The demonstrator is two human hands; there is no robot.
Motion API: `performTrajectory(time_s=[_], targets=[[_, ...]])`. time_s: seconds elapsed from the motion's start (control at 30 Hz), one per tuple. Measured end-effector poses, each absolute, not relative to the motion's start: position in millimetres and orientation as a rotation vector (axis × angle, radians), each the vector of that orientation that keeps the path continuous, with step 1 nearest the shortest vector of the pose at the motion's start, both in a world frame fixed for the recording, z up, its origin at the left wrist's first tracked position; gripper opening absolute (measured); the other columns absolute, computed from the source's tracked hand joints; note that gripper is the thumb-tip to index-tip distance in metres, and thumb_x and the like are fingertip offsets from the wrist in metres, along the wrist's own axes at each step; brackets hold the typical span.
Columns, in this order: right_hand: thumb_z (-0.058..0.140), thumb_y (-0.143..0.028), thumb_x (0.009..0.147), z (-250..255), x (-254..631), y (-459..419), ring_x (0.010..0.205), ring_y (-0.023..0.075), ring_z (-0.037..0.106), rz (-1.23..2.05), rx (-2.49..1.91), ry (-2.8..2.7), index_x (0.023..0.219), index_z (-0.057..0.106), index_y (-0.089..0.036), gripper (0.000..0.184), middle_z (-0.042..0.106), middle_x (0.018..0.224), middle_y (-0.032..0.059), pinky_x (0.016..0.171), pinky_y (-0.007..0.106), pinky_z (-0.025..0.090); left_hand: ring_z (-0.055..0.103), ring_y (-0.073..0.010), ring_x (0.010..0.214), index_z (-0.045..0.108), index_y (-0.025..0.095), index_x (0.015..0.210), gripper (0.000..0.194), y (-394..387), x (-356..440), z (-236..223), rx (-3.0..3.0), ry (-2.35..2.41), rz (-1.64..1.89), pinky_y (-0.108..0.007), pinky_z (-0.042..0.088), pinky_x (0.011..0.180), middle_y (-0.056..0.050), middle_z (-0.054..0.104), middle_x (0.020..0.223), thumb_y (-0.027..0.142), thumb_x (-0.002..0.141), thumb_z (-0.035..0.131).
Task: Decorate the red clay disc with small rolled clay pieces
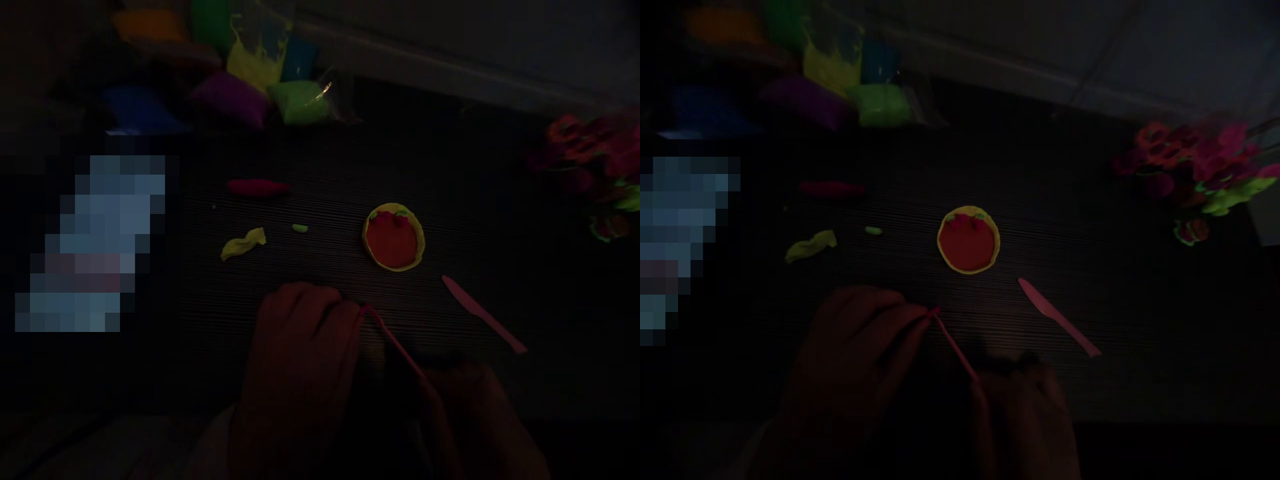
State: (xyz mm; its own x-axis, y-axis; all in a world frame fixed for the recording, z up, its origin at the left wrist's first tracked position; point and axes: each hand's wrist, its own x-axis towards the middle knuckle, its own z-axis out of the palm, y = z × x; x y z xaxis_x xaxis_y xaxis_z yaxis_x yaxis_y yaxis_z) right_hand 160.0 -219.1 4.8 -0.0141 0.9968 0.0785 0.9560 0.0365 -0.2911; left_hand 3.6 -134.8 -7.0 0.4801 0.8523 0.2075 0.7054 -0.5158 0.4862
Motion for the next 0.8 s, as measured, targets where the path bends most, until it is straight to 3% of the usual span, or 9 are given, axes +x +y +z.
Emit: performTrajectory(time_s=[0.8], targets=[[0.039, -0.023, 0.081, 6.0, 153.6, -215.1, 0.049, 0.0133, 0.055, 0.227, -2.044, -2.092, 0.078, 0.053, -0.021, 0.014, 0.059, 0.055, -0.001, 0.058, 0.031, 0.043, 0.049, -0.0172, 0.079, 0.059, 0.018, 0.086, 0.012, -131.8, 2.5, -9.4, 2.478, 1.298, 0.641, -0.033, 0.042, 0.068, -0.002, 0.057, 0.082, 0.02, 0.079, 0.05]])
